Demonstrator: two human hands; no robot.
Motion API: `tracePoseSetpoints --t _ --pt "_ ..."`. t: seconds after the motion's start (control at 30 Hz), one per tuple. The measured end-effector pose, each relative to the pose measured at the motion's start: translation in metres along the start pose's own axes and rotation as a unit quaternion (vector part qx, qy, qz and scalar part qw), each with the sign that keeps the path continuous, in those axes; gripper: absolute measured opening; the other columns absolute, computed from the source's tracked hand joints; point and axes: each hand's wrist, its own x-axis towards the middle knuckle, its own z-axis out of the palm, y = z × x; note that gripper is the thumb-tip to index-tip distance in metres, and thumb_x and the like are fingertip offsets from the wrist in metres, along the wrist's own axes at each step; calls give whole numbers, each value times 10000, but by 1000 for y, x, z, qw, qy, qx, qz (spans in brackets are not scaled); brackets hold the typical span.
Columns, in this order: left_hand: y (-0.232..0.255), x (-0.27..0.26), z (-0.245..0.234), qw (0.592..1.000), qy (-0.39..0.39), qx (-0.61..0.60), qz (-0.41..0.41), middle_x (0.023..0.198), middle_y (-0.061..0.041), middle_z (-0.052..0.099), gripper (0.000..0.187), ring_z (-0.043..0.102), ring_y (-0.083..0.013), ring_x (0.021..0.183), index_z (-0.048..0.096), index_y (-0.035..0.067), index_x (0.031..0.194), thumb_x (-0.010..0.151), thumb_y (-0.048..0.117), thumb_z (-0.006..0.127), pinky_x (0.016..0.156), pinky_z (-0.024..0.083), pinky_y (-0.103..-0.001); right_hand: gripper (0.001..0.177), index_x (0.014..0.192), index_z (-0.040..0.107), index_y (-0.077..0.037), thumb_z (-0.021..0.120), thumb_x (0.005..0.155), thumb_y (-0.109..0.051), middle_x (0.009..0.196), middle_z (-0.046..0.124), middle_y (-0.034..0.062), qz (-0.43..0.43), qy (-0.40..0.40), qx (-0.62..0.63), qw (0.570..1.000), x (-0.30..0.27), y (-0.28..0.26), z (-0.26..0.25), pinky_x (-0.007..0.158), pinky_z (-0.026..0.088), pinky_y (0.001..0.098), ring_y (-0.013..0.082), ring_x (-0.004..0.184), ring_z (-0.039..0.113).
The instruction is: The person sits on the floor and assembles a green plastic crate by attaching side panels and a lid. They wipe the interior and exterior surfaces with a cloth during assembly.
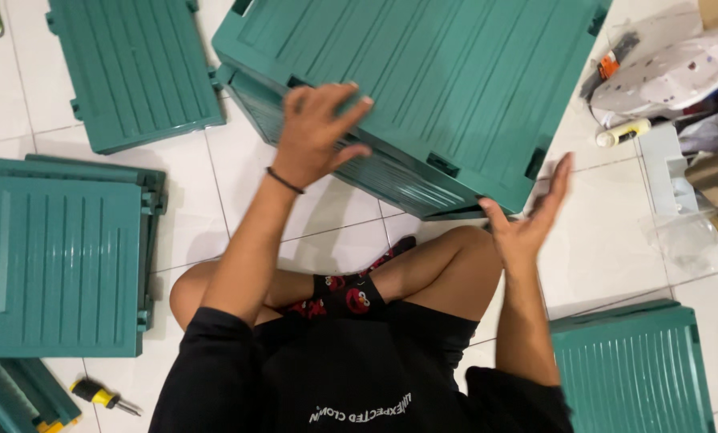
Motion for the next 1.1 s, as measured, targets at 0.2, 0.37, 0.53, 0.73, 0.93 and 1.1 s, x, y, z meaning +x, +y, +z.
tracePoseSetpoints --t 0.2,0.37,0.53,0.73,0.93,1.1 --pt "-100 -49 2 920 225 -161 -278 1606 -207 398 833 434 -322 1467 328 -13 1610 1103 508 733 1243 360 -463 1019 1683 155 1 699 1000 -525 1768 176 205 139 30 190 971 -36 33 30 1336 260 418 305 1634 255" --pt "-166 -84 25 820 174 -330 -434 1419 -167 608 713 570 -246 1303 569 -36 1450 1090 559 413 1158 427 -355 933 1668 120 13 521 1067 -578 1731 216 203 150 43 264 952 -28 34 42 1323 217 405 297 1594 280" --pt "-160 -92 51 757 208 -430 -446 1427 -152 620 712 569 -242 1302 574 -47 1430 1085 543 374 1124 433 -341 903 1661 159 47 536 1056 -508 1722 260 201 159 36 282 946 -13 33 39 1321 221 390 292 1580 308" --pt "-122 -87 25 824 153 -427 -339 1565 -178 489 631 463 -256 1445 400 -37 1566 1098 343 585 1222 353 -363 941 1671 163 26 566 1035 -538 1734 237 188 161 24 315 935 -15 53 30 1333 219 399 282 1602 283" --pt "-95 -76 3 879 79 -331 -335 1517 -169 461 1073 489 -291 1399 311 -16 1518 791 412 973 1191 411 -393 841 1553 332 -39 806 881 -213 1436 487 98 225 11 400 888 -55 86 38 1021 424 365 210 1258 496" --pt "-93 -83 5 937 77 -202 -274 1582 -172 360 913 399 -310 1478 517 -10 1483 782 326 995 1243 384 -435 530 1395 502 -11 765 936 26 1278 603 37 216 57 319 921 -74 99 50 1053 489 304 142 1173 578"
